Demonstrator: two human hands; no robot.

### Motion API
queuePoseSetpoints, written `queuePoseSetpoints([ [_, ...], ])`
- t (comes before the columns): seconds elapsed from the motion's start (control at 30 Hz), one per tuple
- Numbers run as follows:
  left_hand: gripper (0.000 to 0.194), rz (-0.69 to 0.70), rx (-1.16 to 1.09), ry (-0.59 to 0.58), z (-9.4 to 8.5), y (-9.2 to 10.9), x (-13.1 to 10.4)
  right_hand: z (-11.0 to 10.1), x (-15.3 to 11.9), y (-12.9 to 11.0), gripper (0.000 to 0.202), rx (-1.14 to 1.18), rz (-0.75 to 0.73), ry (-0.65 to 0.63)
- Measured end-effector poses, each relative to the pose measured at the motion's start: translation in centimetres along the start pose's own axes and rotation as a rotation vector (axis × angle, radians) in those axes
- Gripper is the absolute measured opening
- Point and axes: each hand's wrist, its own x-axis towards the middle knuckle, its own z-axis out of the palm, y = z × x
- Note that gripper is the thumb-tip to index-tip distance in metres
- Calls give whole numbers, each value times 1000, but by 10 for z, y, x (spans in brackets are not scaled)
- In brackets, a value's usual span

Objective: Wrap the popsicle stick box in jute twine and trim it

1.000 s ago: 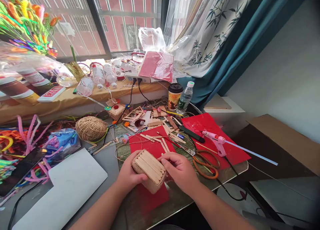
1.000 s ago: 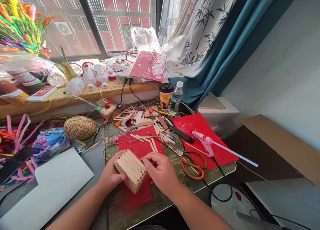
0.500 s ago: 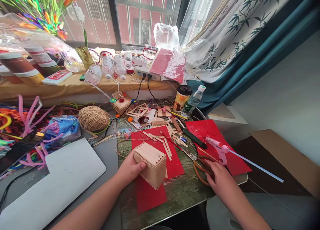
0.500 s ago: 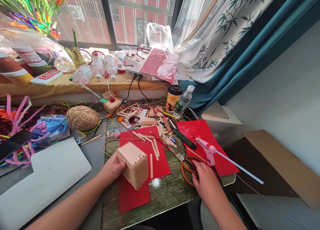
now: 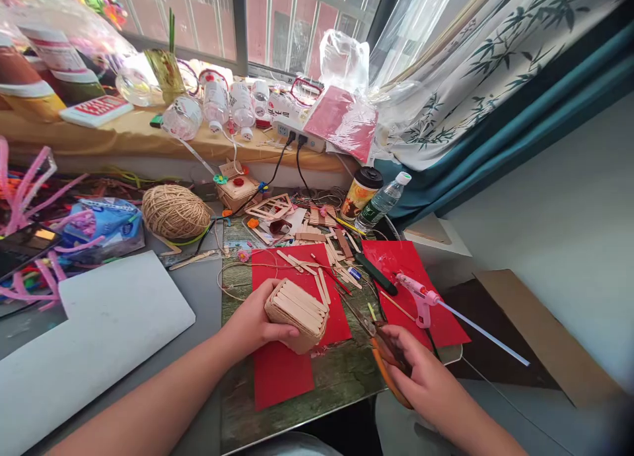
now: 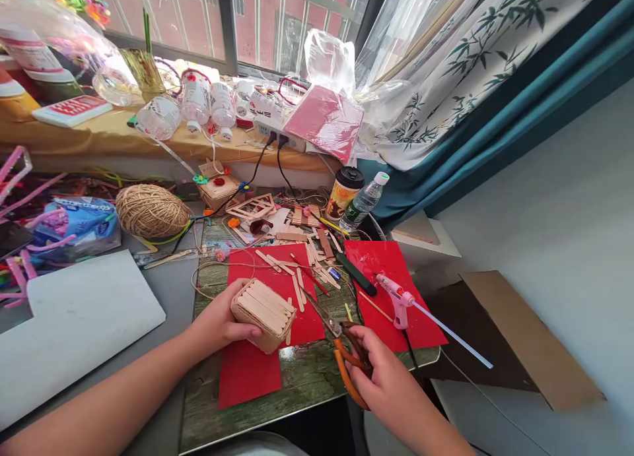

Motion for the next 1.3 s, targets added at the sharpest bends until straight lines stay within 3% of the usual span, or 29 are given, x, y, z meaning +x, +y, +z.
queuePoseSetpoints([
  [0.1,78,13,20,-5,-1,-3,0,-1,10,-33,39,23,-6,-126],
  [0.23,81,16,53,-9,-3,-2,0,-17,26,-65,42,-275,-41,-201],
  [0.33,78,28,4,-20,-3,0,0,-26,33,-74,42,-411,-47,-228],
  [0.67,81,51,16,-20,-3,-5,1,-17,29,-66,50,-379,-7,-196],
  [0.87,93,36,98,-41,-4,-7,0,-19,28,-77,56,-346,86,-282],
  [1.0,96,56,95,-36,-5,-11,-1,-11,28,-69,61,-337,104,-269],
  [1.3,100,153,148,-33,-6,-18,-5,-6,27,-47,42,-385,-17,-257],
])
